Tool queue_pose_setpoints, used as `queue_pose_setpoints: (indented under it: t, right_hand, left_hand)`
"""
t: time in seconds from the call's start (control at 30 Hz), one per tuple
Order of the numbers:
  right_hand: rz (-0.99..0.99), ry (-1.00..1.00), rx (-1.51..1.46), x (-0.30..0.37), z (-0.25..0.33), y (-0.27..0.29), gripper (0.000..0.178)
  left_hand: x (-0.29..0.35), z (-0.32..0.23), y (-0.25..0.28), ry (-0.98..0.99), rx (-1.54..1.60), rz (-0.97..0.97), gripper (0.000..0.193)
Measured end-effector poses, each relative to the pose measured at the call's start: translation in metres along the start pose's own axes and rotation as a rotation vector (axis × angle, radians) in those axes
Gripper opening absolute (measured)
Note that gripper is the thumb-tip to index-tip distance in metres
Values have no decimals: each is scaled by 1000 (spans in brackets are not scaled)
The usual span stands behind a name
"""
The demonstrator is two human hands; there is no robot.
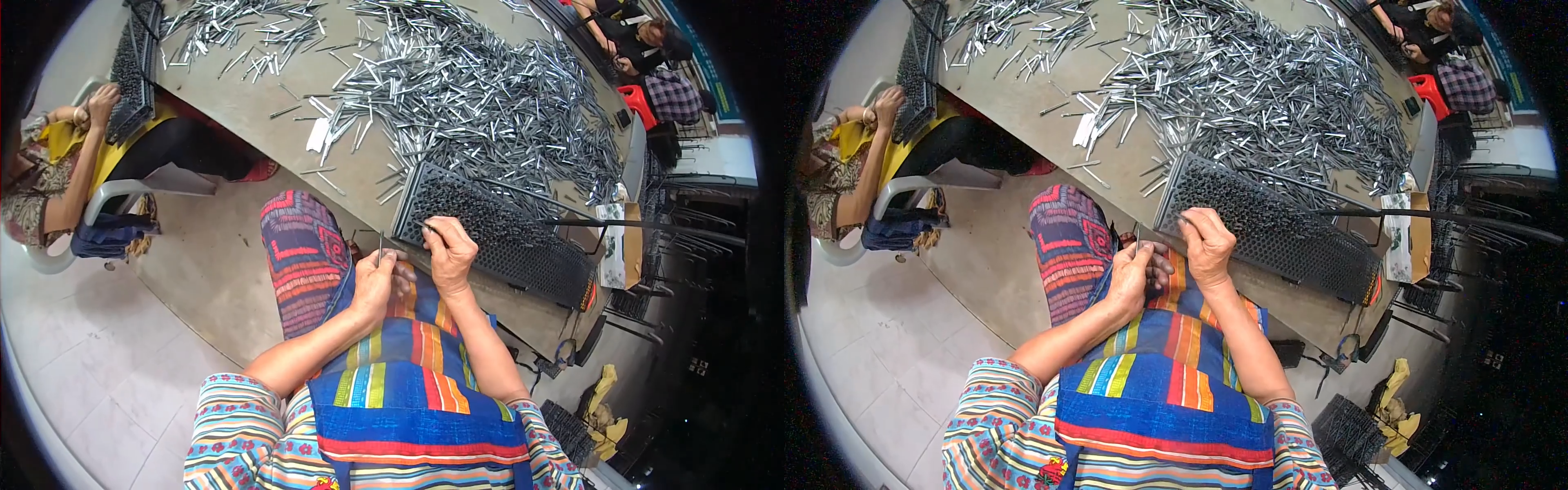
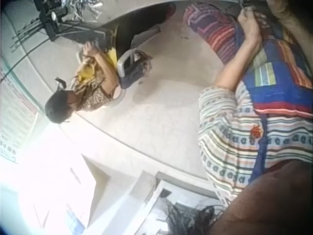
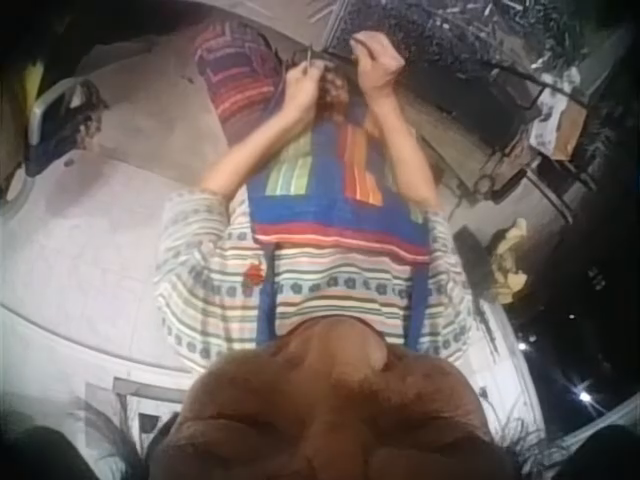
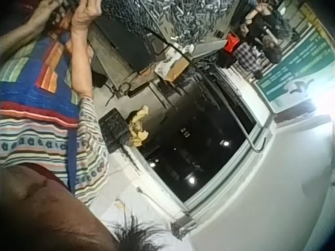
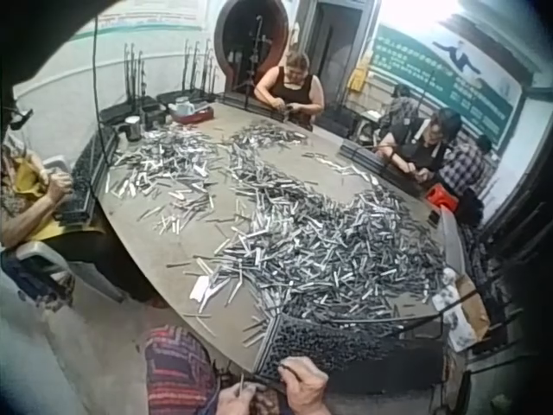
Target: Inserting thin metal strips into a perforated metal plate.
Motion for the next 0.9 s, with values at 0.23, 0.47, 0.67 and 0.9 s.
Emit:
queue_pose_setpoints:
  t: [0.23,0.47,0.67,0.9]
  right_hand:
    - [78,2,242,-15,16,-5,13]
    - [93,107,306,-23,13,-2,10]
    - [233,162,393,-18,19,-4,11]
    - [176,-504,-533,11,6,8,10]
  left_hand:
    - [4,-3,-2,-11,13,23,27]
    - [-3,2,-5,-73,-37,83,28]
    - [-2,3,-8,-86,-42,104,28]
    - [11,-2,-23,-9,-185,454,27]
Point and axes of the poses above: each hand's wrist, its own x-axis away from the middle knuckle, its own y-axis out of the back of the hand, z = x × y, the point moved 3 cm from there along -x, towards the middle knuckle, and after that the axes turned 11 degrees about y, right-handed, at the moved point
